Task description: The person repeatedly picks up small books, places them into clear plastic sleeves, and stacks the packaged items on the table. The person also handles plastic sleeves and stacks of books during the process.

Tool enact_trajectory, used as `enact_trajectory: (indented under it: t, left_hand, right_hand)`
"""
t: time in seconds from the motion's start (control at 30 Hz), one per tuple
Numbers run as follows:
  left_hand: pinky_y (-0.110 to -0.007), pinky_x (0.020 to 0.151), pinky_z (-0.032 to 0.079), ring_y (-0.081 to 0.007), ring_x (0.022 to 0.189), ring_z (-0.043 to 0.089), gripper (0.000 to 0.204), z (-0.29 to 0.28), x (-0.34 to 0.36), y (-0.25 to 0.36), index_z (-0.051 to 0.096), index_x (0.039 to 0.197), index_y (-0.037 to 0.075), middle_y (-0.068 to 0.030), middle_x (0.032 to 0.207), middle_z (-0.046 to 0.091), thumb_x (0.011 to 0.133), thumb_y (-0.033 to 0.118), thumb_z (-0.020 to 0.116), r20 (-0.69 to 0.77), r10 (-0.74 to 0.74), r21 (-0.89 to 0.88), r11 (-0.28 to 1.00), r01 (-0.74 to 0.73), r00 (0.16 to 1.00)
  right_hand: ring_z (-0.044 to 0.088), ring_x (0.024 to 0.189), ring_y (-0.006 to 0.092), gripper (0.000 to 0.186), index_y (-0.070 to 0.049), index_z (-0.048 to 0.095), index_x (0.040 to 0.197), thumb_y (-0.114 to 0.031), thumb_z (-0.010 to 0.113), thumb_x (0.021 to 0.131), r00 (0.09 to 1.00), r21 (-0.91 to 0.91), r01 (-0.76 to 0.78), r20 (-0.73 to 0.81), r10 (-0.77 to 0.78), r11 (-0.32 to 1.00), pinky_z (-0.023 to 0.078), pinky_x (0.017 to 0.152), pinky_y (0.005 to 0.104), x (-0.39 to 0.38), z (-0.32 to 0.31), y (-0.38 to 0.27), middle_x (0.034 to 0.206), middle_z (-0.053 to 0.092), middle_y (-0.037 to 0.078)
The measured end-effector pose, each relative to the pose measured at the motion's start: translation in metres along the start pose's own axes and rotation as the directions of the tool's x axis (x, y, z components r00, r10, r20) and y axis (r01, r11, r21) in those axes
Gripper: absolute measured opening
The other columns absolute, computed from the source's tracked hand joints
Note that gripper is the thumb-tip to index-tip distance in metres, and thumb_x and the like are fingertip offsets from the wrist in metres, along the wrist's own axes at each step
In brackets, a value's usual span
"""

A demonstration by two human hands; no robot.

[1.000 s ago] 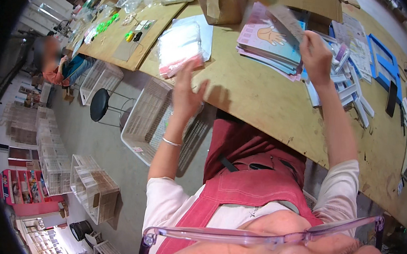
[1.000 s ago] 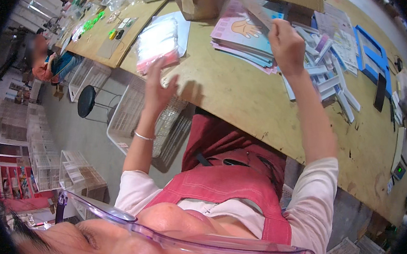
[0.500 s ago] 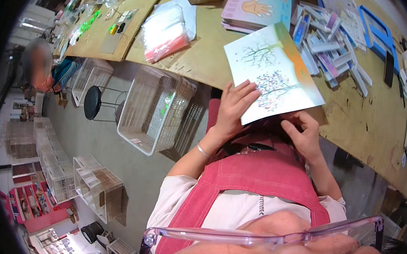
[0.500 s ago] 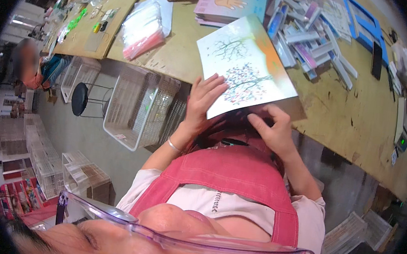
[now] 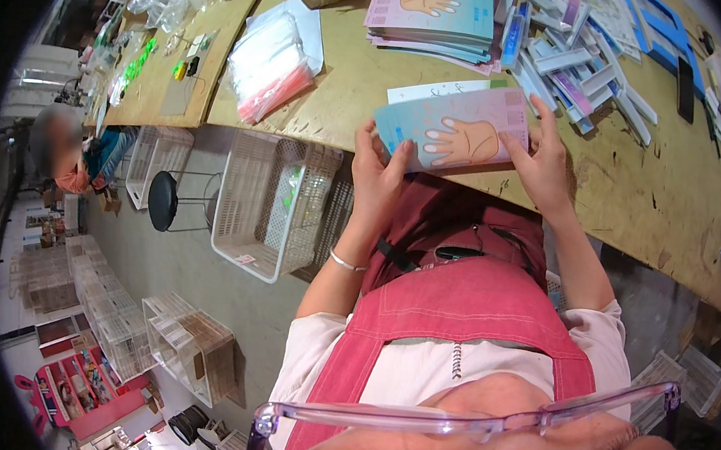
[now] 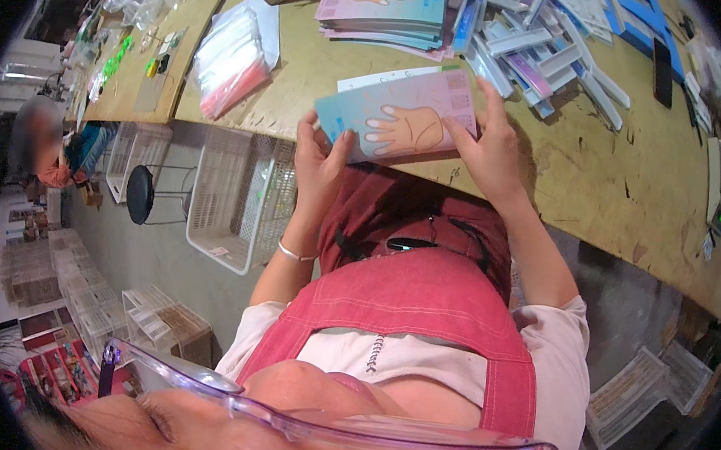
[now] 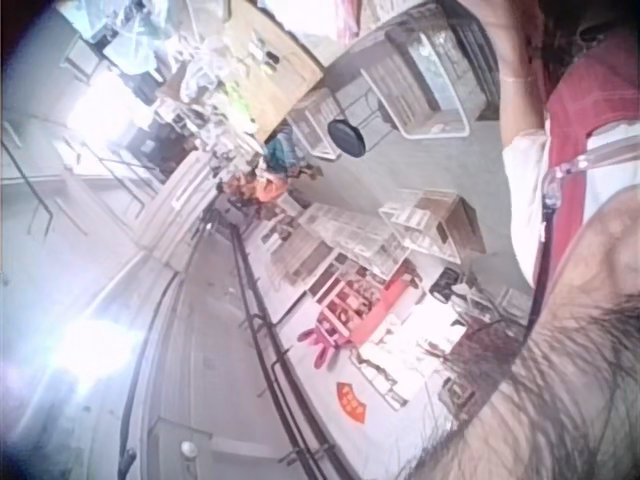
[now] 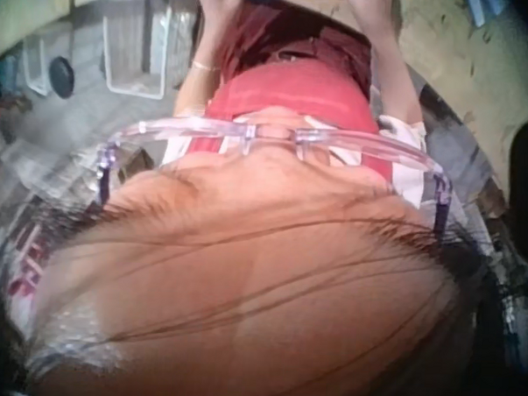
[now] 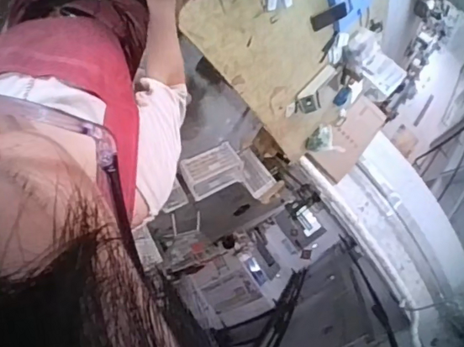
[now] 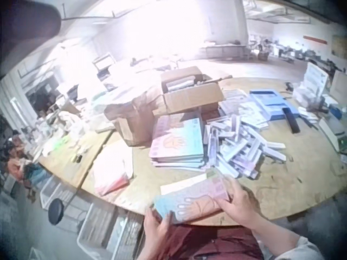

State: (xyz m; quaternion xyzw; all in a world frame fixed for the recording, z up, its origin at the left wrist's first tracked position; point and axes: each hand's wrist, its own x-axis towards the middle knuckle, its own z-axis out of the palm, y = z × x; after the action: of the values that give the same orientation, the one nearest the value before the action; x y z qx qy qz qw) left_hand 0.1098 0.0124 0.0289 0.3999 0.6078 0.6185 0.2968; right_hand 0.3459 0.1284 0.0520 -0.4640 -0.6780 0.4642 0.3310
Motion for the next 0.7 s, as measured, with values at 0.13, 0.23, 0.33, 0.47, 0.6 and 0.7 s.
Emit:
enact_trajectory:
  t: [0.13, 0.23, 0.33, 0.47, 0.6, 0.7]
  left_hand:
    - [-0.048, 0.106, 0.048, -0.0387, 0.113, 0.066, 0.05, 0.018, 0.02, 0.01, 0.059, 0.14, 0.001, -0.0212, 0.144, 0.058, 0.092, 0.001, 0.072, 0.097, 0.587, 0.805, 0.429, -0.41, 0.804]
    - [-0.055, 0.114, 0.04, -0.04, 0.134, 0.056, 0.046, 0.032, 0.018, 0.005, 0.062, 0.139, 0.005, -0.0186, 0.149, 0.059, 0.094, 0.009, 0.068, 0.409, 0.427, 0.764, 0.323, -0.559, 0.806]
    - [-0.057, 0.116, 0.038, -0.0349, 0.145, 0.05, 0.047, 0.048, 0.018, -0.004, 0.061, 0.144, 0.009, -0.0162, 0.154, 0.057, 0.101, 0.028, 0.063, 0.46, 0.328, 0.754, 0.346, -0.558, 0.825]
    - [-0.06, 0.116, 0.037, -0.0382, 0.144, 0.05, 0.058, 0.052, 0.025, -0.011, 0.06, 0.146, 0.008, -0.0187, 0.153, 0.057, 0.101, 0.044, 0.062, 0.451, 0.279, 0.771, 0.357, -0.528, 0.848]
    - [-0.062, 0.115, 0.036, -0.0403, 0.144, 0.05, 0.062, 0.054, 0.031, -0.012, 0.061, 0.145, 0.007, -0.0199, 0.152, 0.058, 0.1, 0.05, 0.062, 0.446, 0.256, 0.78, 0.359, -0.512, 0.858]
    - [-0.062, 0.114, 0.036, -0.0409, 0.144, 0.049, 0.062, 0.055, 0.033, -0.013, 0.061, 0.145, 0.007, -0.0199, 0.152, 0.058, 0.1, 0.05, 0.062, 0.434, 0.251, 0.788, 0.359, -0.5, 0.865]
  right_hand:
    - [0.073, 0.1, 0.035, 0.051, -0.008, 0.061, 0.144, -0.017, 0.075, 0.095, 0.882, -0.293, 0.396, -0.143, -0.45, 0.87, 0.056, 0.083, 0.0426, 0.024, 0.012, 0.022, 0.118, 0.073, 0.02]
    - [0.071, 0.096, 0.039, 0.046, -0.011, 0.067, 0.139, -0.022, 0.074, 0.095, 0.944, -0.358, 0.281, -0.065, -0.323, 0.891, 0.056, 0.082, 0.047, 0.03, 0.013, 0.025, 0.112, 0.072, 0.018]
    - [0.071, 0.092, 0.0393, 0.038, -0.012, 0.072, 0.132, -0.028, 0.071, 0.097, 0.96, -0.492, 0.201, -0.074, -0.271, 0.847, 0.056, 0.079, 0.0481, 0.033, 0.016, 0.024, 0.102, 0.07, 0.017]
    - [0.072, 0.085, 0.0401, 0.035, -0.011, 0.073, 0.127, -0.03, 0.068, 0.098, 0.965, -0.622, 0.182, -0.035, -0.259, 0.762, 0.057, 0.072, 0.0516, 0.037, 0.02, 0.024, 0.098, 0.069, 0.017]
    - [0.072, 0.082, 0.0409, 0.034, -0.011, 0.073, 0.125, -0.031, 0.068, 0.098, 0.962, -0.647, 0.201, -0.01, -0.272, 0.735, 0.057, 0.069, 0.0526, 0.049, 0.021, 0.026, 0.097, 0.069, 0.017]
    - [0.072, 0.082, 0.0407, 0.034, -0.011, 0.073, 0.125, -0.031, 0.067, 0.098, 0.964, -0.668, 0.201, 0.005, -0.266, 0.716, 0.057, 0.069, 0.0524, 0.053, 0.021, 0.026, 0.097, 0.069, 0.017]
